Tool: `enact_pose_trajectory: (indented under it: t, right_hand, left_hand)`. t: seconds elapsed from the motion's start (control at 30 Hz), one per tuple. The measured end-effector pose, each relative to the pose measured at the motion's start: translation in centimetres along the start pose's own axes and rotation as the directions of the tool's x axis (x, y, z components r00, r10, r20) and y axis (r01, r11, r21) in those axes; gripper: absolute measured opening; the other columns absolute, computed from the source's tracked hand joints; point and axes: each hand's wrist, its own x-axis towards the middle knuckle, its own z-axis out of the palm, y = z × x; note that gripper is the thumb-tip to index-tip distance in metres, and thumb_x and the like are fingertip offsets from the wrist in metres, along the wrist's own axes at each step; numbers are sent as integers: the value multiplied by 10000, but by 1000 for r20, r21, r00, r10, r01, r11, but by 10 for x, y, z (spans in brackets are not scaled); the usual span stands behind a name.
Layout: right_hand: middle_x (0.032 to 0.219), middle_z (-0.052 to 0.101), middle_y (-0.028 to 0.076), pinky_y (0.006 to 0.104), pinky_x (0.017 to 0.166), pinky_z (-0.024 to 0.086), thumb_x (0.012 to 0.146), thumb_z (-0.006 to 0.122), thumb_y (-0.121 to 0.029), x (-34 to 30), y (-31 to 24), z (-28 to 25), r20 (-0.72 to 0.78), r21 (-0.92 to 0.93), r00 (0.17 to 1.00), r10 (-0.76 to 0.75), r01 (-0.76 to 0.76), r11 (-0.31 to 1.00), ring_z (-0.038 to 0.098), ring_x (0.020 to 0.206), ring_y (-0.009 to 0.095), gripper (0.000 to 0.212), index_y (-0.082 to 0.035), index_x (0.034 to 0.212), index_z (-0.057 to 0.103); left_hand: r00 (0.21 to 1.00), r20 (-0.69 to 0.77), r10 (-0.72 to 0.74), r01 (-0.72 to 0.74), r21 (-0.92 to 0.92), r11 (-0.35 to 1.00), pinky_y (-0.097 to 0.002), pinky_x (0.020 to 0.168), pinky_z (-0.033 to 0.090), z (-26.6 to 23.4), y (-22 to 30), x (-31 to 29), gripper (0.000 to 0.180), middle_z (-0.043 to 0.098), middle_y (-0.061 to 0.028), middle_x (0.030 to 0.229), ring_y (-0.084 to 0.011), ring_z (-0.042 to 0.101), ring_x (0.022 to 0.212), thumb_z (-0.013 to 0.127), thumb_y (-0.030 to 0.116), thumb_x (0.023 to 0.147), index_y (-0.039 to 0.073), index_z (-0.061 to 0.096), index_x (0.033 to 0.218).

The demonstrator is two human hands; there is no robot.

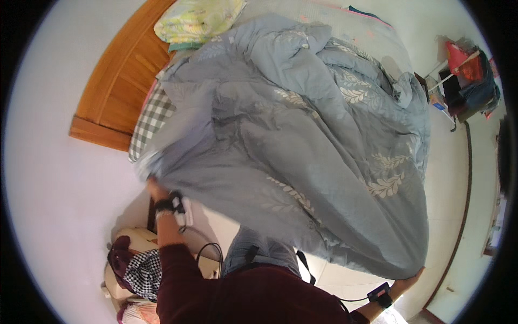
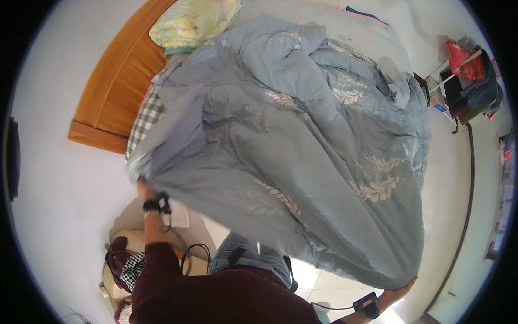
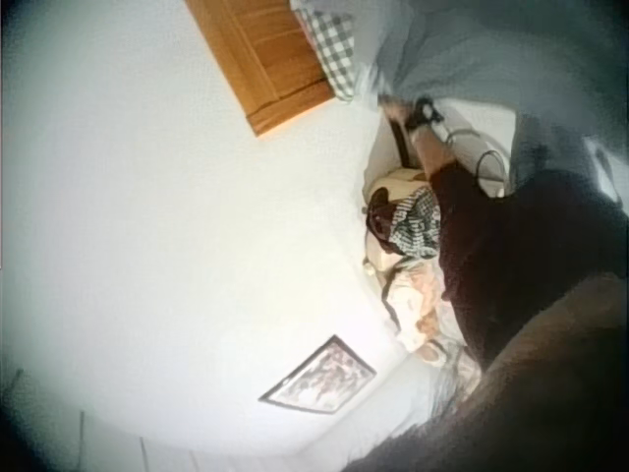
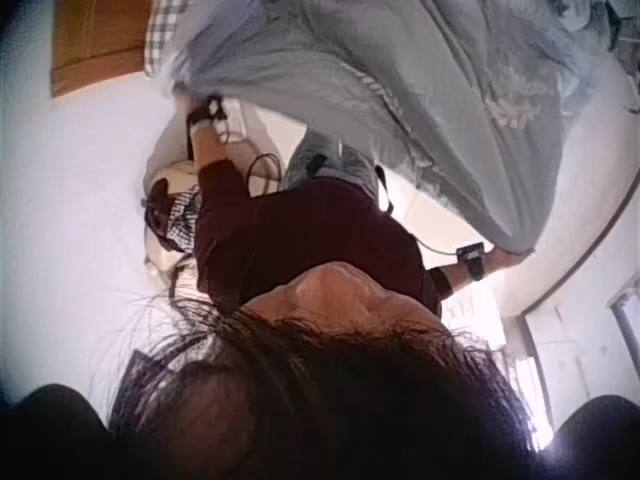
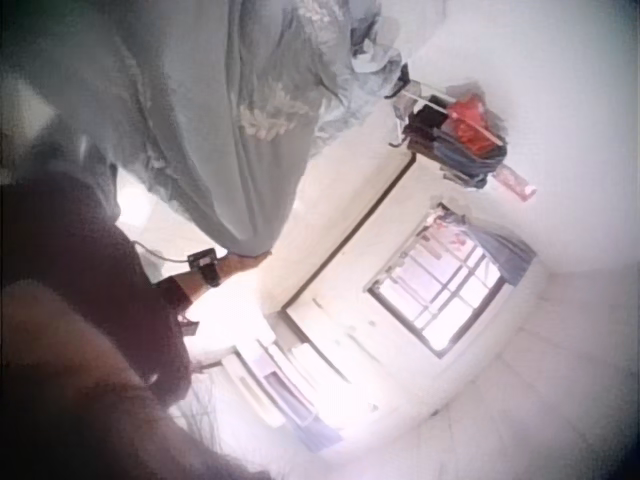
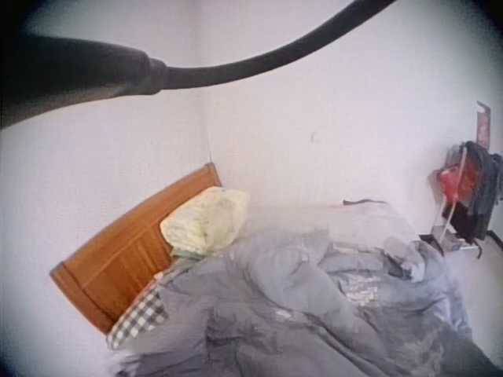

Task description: The person folds a yellow patterned blanket and a grey comforter on a bed. They smooth and align the edges, fold each item in half multiple times, and place the folded yellow blanket on the bed before continuing to fold the grey comforter.

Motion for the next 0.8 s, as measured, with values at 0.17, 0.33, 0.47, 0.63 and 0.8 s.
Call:
enact_pose_trajectory:
  t: [0.17, 0.33, 0.47, 0.63, 0.8]
  right_hand:
    - [1263, 452, 156, 364, 975, 315, 888, 438, -405, 49, 70, -75, -173, -289, 984, 34, -84, 954, 423, 1158, 266, 568, 51, 1227, 439]
    - [1304, 403, 162, 352, 1012, 272, 883, 407, -304, 61, 153, -91, 282, -930, 959, -37, 283, 236, 367, 1204, 273, 544, 42, 1300, 344]
    - [1255, 446, 187, 372, 1001, 306, 839, 442, -205, 118, 186, -21, 422, -889, 905, 54, 425, -171, 409, 1169, 295, 509, 31, 1283, 363]
    - [1243, 463, 194, 380, 984, 336, 849, 439, -238, 182, 60, 95, 612, -768, 692, -382, 635, -79, 443, 1147, 300, 511, 24, 1281, 370]
    - [1263, 444, 193, 374, 978, 344, 858, 434, -284, 133, -139, 159, 444, -519, 451, -774, 834, 188, 447, 1150, 291, 542, 26, 1294, 351]
  left_hand:
    - [915, -81, -395, 334, -399, 854, -366, 871, 394, -178, 45, 0, 420, 527, -119, 1092, -280, 505, 951, 419, 297, 825, -18, 521, 1083]
    - [841, 3, -541, 507, -357, 785, -385, 895, 410, -146, 34, -2, 487, 503, -122, 1165, -272, 502, 1022, 469, 336, 819, -10, 480, 1162]
    - [826, 396, -402, 316, 265, 911, -417, 962, 333, -15, 78, 31, 435, 480, -185, 1194, -319, 435, 1117, 453, 180, 796, 4, 468, 1194]
    - [663, 476, 578, -612, 790, 51, -433, 1075, 129, 147, 327, 137, 576, 416, -229, 1275, -387, 268, 1263, 588, 235, 747, 19, 403, 1248]
    - [409, 294, 864, -892, 328, 311, -327, 739, 509, -10, 579, 196, 664, 627, -155, 999, -240, 621, 864, 671, 316, 701, 0, 441, 1238]
